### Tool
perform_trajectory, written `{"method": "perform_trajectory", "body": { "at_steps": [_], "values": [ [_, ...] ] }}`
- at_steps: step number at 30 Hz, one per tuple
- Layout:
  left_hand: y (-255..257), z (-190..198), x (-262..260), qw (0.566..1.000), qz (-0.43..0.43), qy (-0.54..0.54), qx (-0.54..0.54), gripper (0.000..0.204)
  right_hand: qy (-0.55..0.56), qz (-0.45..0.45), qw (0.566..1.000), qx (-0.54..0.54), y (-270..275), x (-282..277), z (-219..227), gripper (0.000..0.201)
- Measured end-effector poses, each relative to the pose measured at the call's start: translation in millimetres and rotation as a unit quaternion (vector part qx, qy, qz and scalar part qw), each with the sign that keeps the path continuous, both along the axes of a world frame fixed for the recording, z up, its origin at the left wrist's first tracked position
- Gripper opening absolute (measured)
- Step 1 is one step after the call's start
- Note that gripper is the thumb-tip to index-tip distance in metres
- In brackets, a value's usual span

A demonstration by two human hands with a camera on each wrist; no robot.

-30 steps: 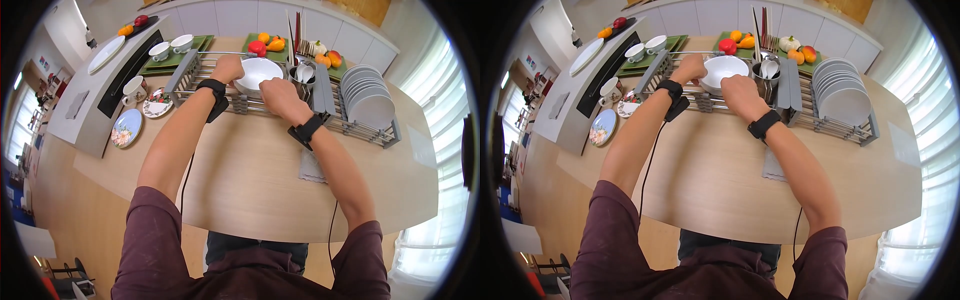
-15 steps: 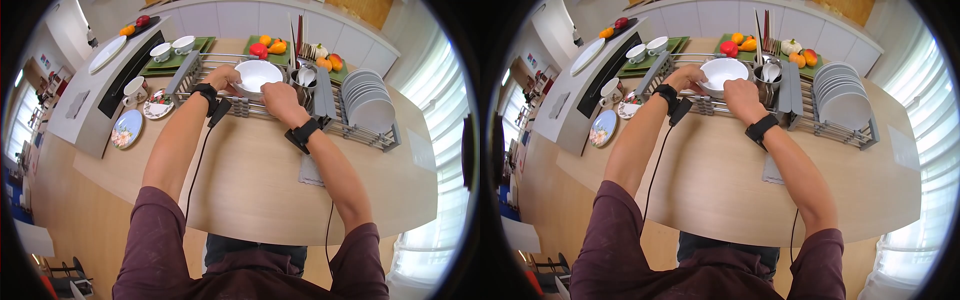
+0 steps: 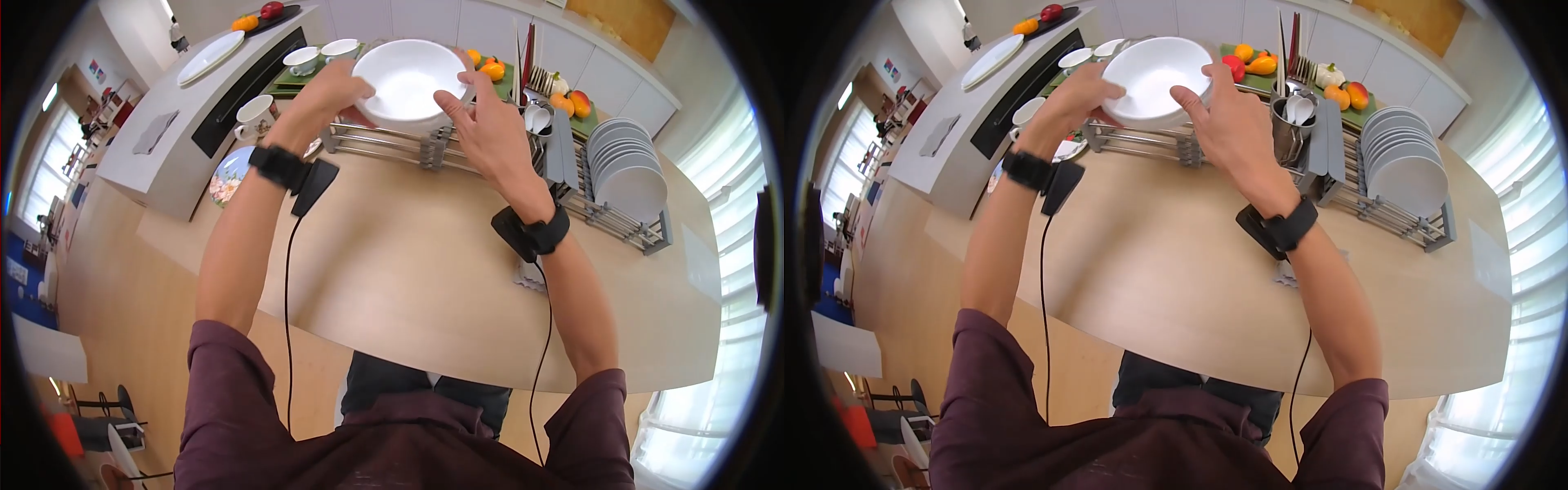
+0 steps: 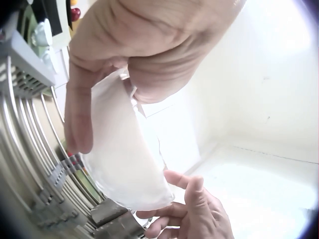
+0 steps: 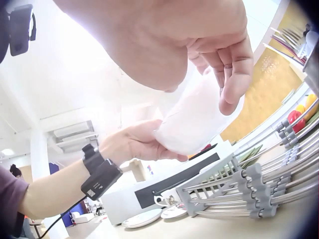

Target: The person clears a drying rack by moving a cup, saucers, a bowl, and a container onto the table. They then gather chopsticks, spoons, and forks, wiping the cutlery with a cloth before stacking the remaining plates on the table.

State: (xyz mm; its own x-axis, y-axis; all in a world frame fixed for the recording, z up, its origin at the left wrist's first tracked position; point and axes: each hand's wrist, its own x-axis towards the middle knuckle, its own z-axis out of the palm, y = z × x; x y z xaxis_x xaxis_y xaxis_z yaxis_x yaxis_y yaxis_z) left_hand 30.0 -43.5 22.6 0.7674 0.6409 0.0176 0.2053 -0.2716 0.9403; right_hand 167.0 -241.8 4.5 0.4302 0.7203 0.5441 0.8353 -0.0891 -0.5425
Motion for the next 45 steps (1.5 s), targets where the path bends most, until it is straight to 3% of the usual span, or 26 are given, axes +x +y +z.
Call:
{"method": "perform_trajectory", "body": {
  "at_steps": [4, 6, 10, 14, 16, 19, 26, 28, 30, 35, 38, 40, 43, 45],
  "values": [
    [-35, -10, -59, 1.0, 0.015, 0.014, -0.016, 0.048, 0.054, 0.026, 0.998, -0.017, -4, -16, -4, 0.053],
    [-47, -25, -78, 0.999, 0.04, 0.021, -0.017, 0.047, -0.026, 0.064, 0.997, -0.032, 2, -21, -20, 0.047],
    [-56, -64, -103, 0.996, 0.079, 0.017, -0.033, 0.047, -0.084, 0.035, 0.989, -0.116, 15, -44, -39, 0.032],
    [-58, -90, -110, 0.995, 0.083, 0.012, -0.049, 0.048, -0.155, 0.002, 0.977, -0.15, 29, -57, -59, 0.024],
    [-54, -96, -111, 0.995, 0.086, 0.02, -0.046, 0.049, -0.21, 0.017, 0.971, -0.115, 34, -61, -66, 0.013],
    [-51, -103, -110, 0.993, 0.091, 0.011, -0.072, 0.041, -0.225, -0.015, 0.959, -0.174, 42, -64, -71, 0.025],
    [-45, -115, -105, 0.993, 0.061, 0.03, -0.099, 0.046, -0.243, -0.005, 0.956, -0.164, 44, -58, -77, 0.024],
    [-47, -116, -103, 0.993, 0.055, 0.037, -0.102, 0.045, -0.253, -0.014, 0.958, -0.138, 47, -55, -80, 0.009],
    [-50, -115, -101, 0.994, 0.076, 0.071, -0.026, 0.043, -0.229, -0.02, 0.963, -0.143, 49, -53, -83, 0.011],
    [-50, -113, -101, 0.991, 0.07, 0.112, -0.014, 0.038, -0.169, -0.024, 0.972, -0.16, 52, -48, -83, 0.014],
    [-52, -110, -101, 0.989, 0.081, 0.124, -0.012, 0.036, -0.199, -0.064, 0.973, -0.092, 56, -47, -87, 0.026],
    [-53, -108, -100, 0.987, 0.086, 0.133, -0.011, 0.037, -0.171, -0.031, 0.985, -0.021, 57, -50, -81, 0.024],
    [-57, -104, -100, 0.989, 0.085, 0.123, -0.001, 0.038, -0.09, -0.014, 0.992, -0.089, 57, -58, -64, 0.021],
    [-61, -95, -103, 0.984, 0.089, 0.154, 0.028, 0.044, -0.094, 0.002, 0.994, -0.064, 60, -49, -65, 0.019]
  ]
}}
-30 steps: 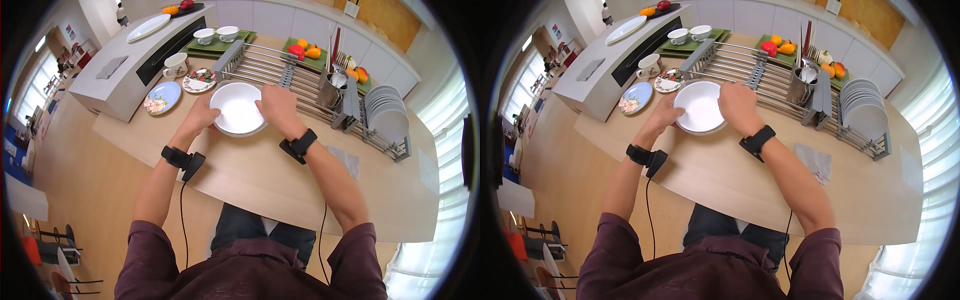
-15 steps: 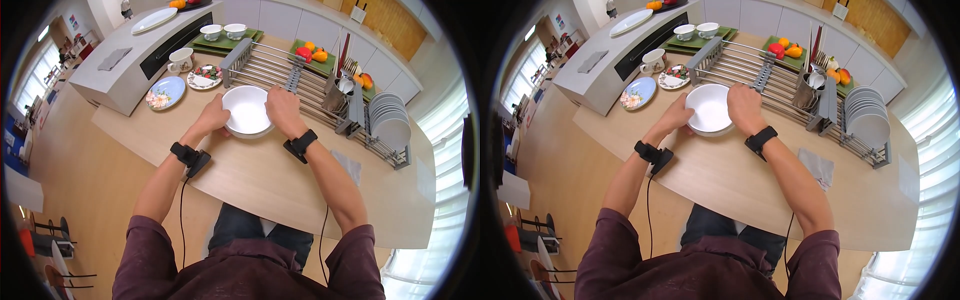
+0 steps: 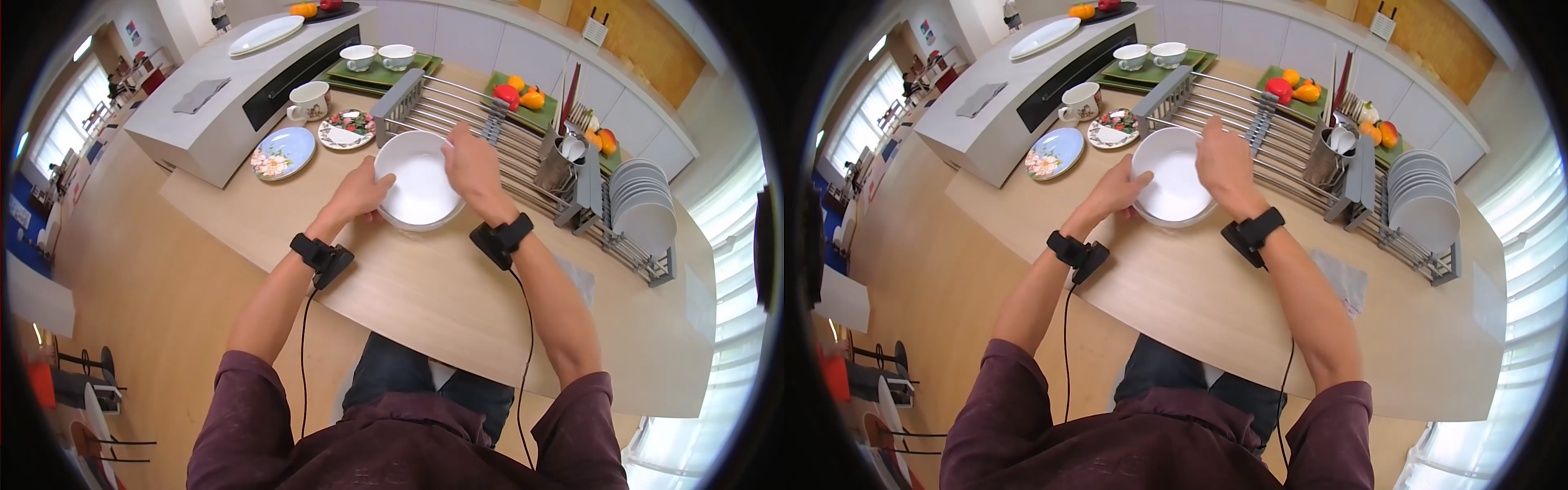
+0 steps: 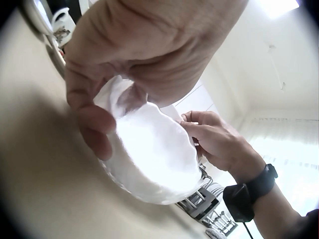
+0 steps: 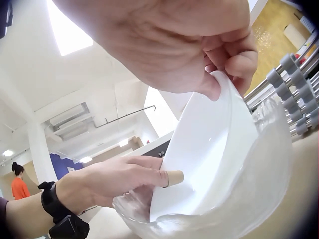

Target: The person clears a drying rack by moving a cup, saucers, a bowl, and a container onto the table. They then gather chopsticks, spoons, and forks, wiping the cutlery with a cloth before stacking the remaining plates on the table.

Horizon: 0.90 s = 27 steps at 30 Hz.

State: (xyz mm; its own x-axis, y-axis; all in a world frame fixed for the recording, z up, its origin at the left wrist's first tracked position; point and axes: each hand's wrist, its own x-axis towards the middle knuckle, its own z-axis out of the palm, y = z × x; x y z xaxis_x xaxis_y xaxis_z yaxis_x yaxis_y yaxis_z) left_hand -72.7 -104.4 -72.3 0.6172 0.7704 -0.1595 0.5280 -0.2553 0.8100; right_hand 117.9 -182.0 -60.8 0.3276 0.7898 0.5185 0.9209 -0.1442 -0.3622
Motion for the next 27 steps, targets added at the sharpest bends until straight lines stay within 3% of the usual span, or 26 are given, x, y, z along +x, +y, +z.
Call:
{"method": "perform_trajectory", "body": {
  "at_steps": [1, 3, 4, 7, 8, 11, 12, 14, 17, 21, 23, 24, 26, 27],
  "values": [
    [4, -5, -2, 1.0, 0.006, -0.001, 0.002, 0.044, -0.002, 0.016, 1.0, 0.022, 1, 5, 0, 0.018],
    [15, -19, -6, 0.952, 0.024, -0.012, 0.304, 0.052, -0.009, 0.022, 0.999, 0.036, -1, 7, 7, 0.018],
    [14, -17, -8, 0.971, 0.045, -0.016, 0.233, 0.053, -0.013, 0.02, 0.999, 0.048, -3, 7, 12, 0.018],
    [13, 26, -12, 0.972, 0.01, -0.099, 0.212, 0.046, 0.065, 0.041, 0.991, 0.109, -7, 8, 40, 0.018],
    [-1, 47, -16, 0.981, 0.021, -0.171, 0.085, 0.037, 0.074, 0.048, 0.989, 0.12, -8, 3, 46, 0.019],
    [9, 44, -28, 0.962, 0.044, -0.26, 0.072, 0.034, 0.111, 0.091, 0.979, 0.143, -8, -17, 53, 0.025],
    [16, 38, -35, 0.963, 0.047, -0.246, 0.094, 0.032, 0.112, 0.09, 0.979, 0.144, -14, -22, 58, 0.025],
    [15, 36, -67, 0.972, 0.081, -0.213, 0.051, 0.032, 0.215, 0.09, 0.972, 0.025, -33, -37, 64, 0.035],
    [31, 24, -112, 0.982, 0.117, -0.145, 0.032, 0.035, 0.17, 0.016, 0.985, 0.009, -64, -23, 48, 0.045],
    [48, 5, -142, 0.979, 0.171, -0.114, 0.017, 0.03, 0.171, 0.003, 0.985, -0.011, -80, -1, 0, 0.048],
    [56, -4, -143, 0.981, 0.177, -0.079, 0.0, 0.028, 0.393, 0.021, 0.911, -0.126, -86, -9, 2, 0.052],
    [59, -9, -142, 0.981, 0.175, -0.079, 0.0, 0.028, 0.393, 0.02, 0.911, -0.125, -85, -9, -4, 0.052],
    [61, -16, -138, 0.98, 0.184, -0.075, -0.024, 0.027, 0.489, 0.08, 0.858, -0.135, -78, -6, -24, 0.05],
    [63, -18, -137, 0.98, 0.185, -0.076, -0.024, 0.027, 0.489, 0.08, 0.858, -0.136, -76, -6, -28, 0.05]
  ]
}}
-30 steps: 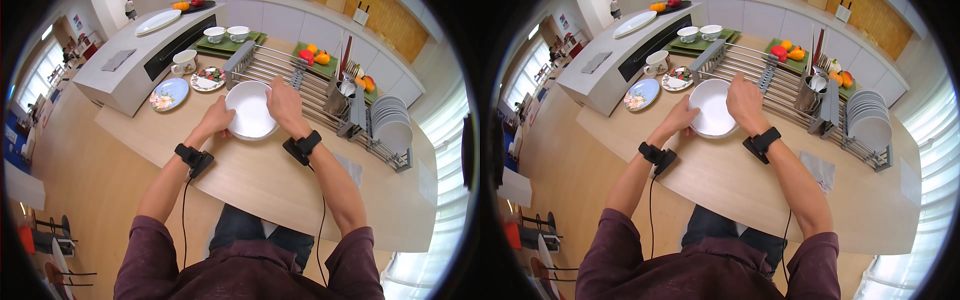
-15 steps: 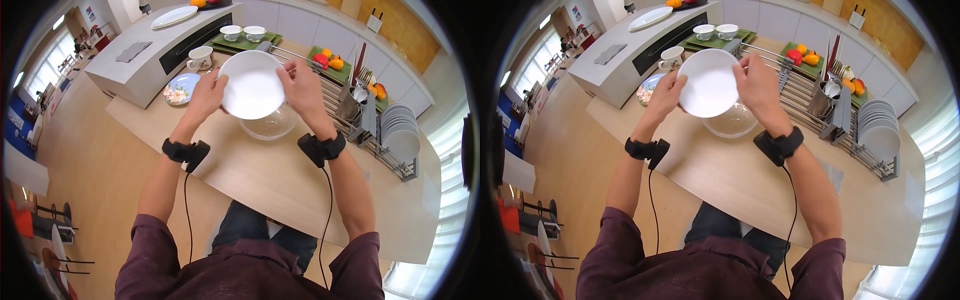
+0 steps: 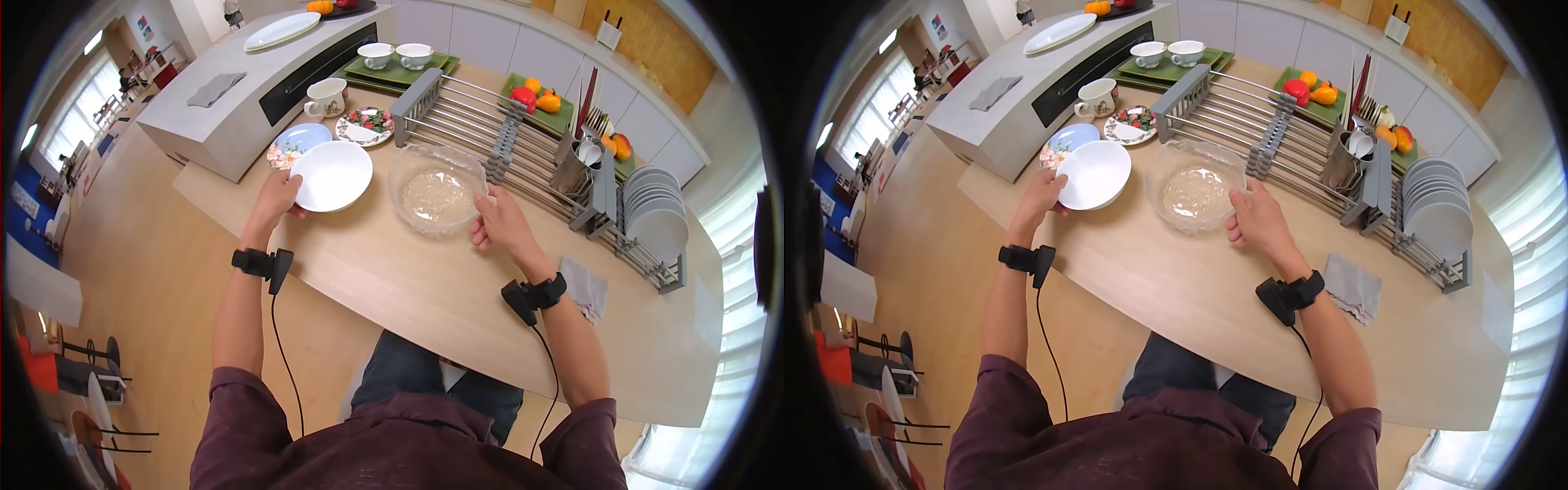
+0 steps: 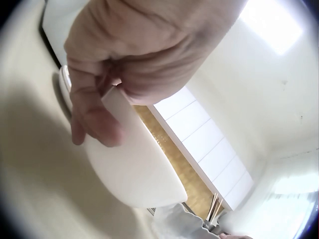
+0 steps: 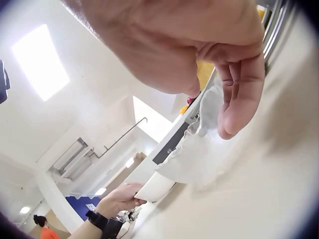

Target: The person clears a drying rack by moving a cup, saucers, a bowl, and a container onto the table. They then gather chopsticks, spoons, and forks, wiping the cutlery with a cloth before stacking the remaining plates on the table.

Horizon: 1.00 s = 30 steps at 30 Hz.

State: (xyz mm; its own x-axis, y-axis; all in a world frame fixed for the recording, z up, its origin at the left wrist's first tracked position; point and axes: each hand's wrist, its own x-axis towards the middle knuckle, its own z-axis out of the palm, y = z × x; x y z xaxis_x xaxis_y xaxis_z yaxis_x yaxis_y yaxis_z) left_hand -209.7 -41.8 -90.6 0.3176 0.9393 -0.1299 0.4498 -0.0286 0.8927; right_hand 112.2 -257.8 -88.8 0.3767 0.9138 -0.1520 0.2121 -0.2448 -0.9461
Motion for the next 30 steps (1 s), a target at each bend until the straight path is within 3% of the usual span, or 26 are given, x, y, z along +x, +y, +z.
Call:
{"method": "perform_trajectory", "body": {
  "at_steps": [9, 21, 25, 30],
  "values": [
    [12, -12, 10, 1.0, -0.004, 0.0, -0.015, 0.027, 0.052, -0.005, 0.998, 0.023, 7, -7, -6, 0.039],
    [22, -18, 23, 0.999, -0.009, 0.028, 0.035, 0.031, 0.084, -0.009, 0.996, 0.021, 11, -25, -4, 0.051],
    [28, -29, 17, 0.998, -0.005, -0.023, 0.056, 0.041, 0.093, -0.003, 0.996, 0.013, 6, -24, -4, 0.06],
    [12, -30, 8, 0.994, 0.03, -0.106, -0.008, 0.044, 0.081, 0.003, 0.997, 0.003, -26, -10, 17, 0.061]
  ]
}}
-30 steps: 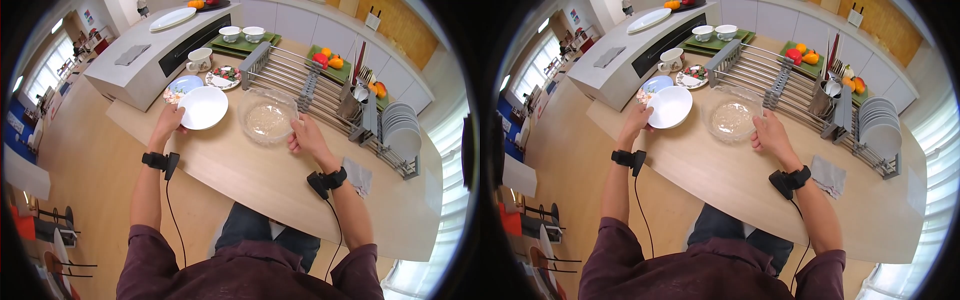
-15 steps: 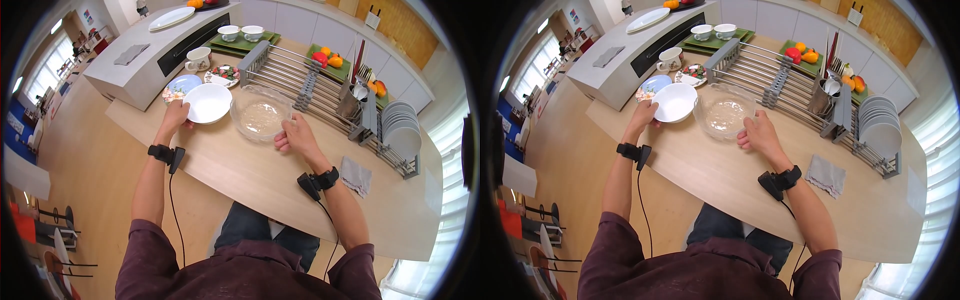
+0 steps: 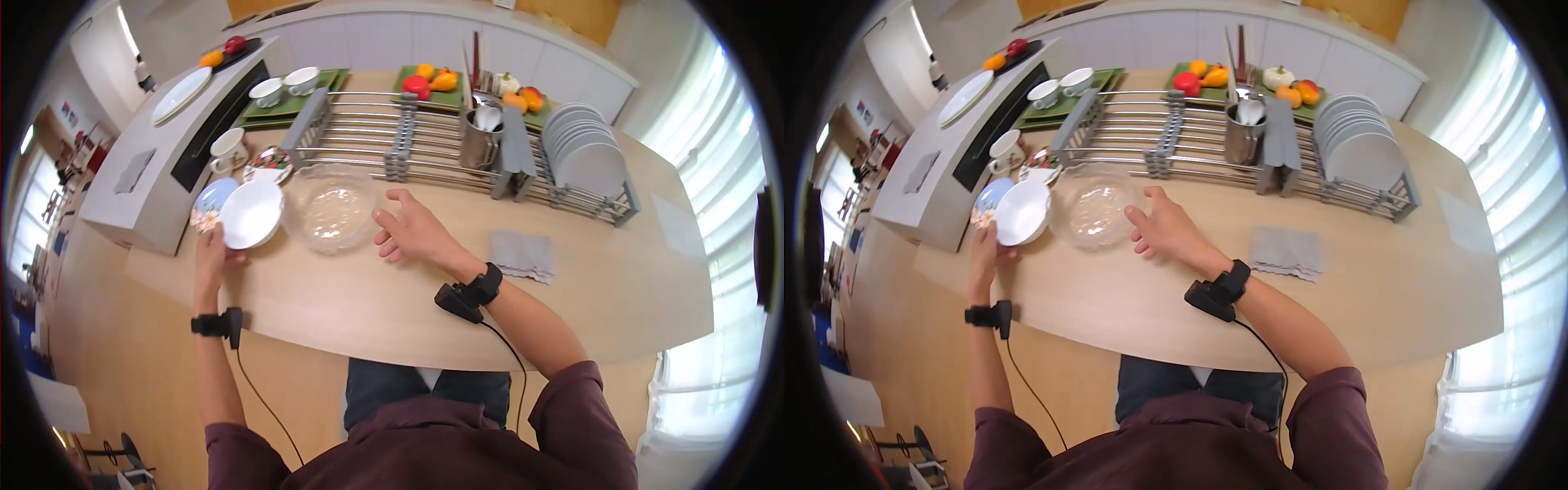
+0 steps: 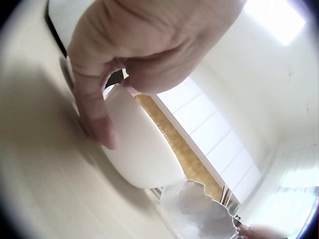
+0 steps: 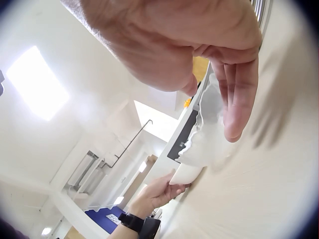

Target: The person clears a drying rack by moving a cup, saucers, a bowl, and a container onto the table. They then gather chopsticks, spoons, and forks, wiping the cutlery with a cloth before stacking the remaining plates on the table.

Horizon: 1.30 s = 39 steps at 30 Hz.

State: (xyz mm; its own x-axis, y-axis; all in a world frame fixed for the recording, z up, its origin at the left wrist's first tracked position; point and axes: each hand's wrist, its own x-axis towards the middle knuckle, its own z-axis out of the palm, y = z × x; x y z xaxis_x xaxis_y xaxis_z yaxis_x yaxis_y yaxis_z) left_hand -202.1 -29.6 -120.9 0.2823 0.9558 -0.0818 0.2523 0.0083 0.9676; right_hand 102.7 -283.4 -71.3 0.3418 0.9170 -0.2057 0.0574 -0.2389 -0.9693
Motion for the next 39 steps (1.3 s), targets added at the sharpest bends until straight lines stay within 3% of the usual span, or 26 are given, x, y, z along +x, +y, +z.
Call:
{"method": "perform_trajectory", "body": {
  "at_steps": [3, 5, 6, 8, 10, 12, 14, 19, 22, 24, 28, 30, 32, 34, 35, 37, 39],
  "values": [
    [-13, 1, -8, 0.999, -0.026, -0.027, -0.001, 0.047, -0.047, 0.008, 0.999, 0.02, -22, 22, 15, 0.054],
    [-19, 10, -9, 0.998, 0.049, 0.031, 0.004, 0.045, -0.087, -0.045, 0.994, 0.043, -38, 43, 33, 0.044],
    [-22, 13, -10, 0.999, 0.043, 0.033, 0.006, 0.045, -0.111, -0.079, 0.989, 0.048, -46, 54, 42, 0.041],
    [-32, 30, -6, 0.945, 0.094, 0.15, 0.273, 0.041, -0.181, -0.144, 0.97, 0.069, -62, 77, 59, 0.034],
    [-54, 63, 20, 0.943, 0.102, 0.137, 0.287, 0.035, -0.227, -0.175, 0.955, 0.081, -71, 110, 65, 0.031],
    [-82, 97, 54, 0.948, 0.0, 0.063, 0.313, 0.028, -0.408, -0.237, 0.876, 0.097, -72, 144, 63, 0.033],
    [-103, 121, 91, 0.937, -0.093, 0.103, 0.322, 0.026, -0.435, -0.238, 0.863, 0.092, -67, 154, 67, 0.035],
    [-128, 128, 198, 0.898, -0.251, 0.131, 0.336, 0.029, -0.484, -0.252, 0.833, 0.093, -47, 163, 53, 0.041],
    [-120, 120, 265, 0.886, -0.326, 0.127, 0.304, 0.034, -0.517, -0.211, 0.828, 0.045, -39, 157, 49, 0.043],
    [-113, 119, 306, 0.889, -0.357, 0.15, 0.247, 0.038, -0.536, -0.202, 0.82, 0.027, -35, 155, 45, 0.044],
    [-88, 96, 378, 0.876, -0.373, 0.162, 0.259, 0.039, -0.537, -0.195, 0.819, 0.055, -35, 157, 38, 0.04],
    [-79, 85, 404, 0.85, -0.358, 0.158, 0.353, 0.039, -0.532, -0.193, 0.823, 0.053, -34, 158, 34, 0.039],
    [-77, 83, 419, 0.836, -0.375, 0.148, 0.373, 0.038, -0.53, -0.191, 0.825, 0.051, -32, 159, 33, 0.038],
    [-74, 83, 432, 0.789, -0.436, 0.134, 0.412, 0.037, -0.536, -0.192, 0.822, 0.037, -31, 160, 32, 0.036],
    [-73, 83, 436, 0.789, -0.437, 0.134, 0.411, 0.037, -0.535, -0.192, 0.822, 0.036, -30, 160, 31, 0.036],
    [-70, 81, 441, 0.748, -0.447, 0.149, 0.467, 0.034, -0.539, -0.207, 0.815, 0.044, -30, 159, 29, 0.037],
    [-68, 80, 447, 0.752, -0.448, 0.16, 0.456, 0.028, -0.539, -0.204, 0.816, 0.044, -32, 158, 30, 0.038]
  ]
}}
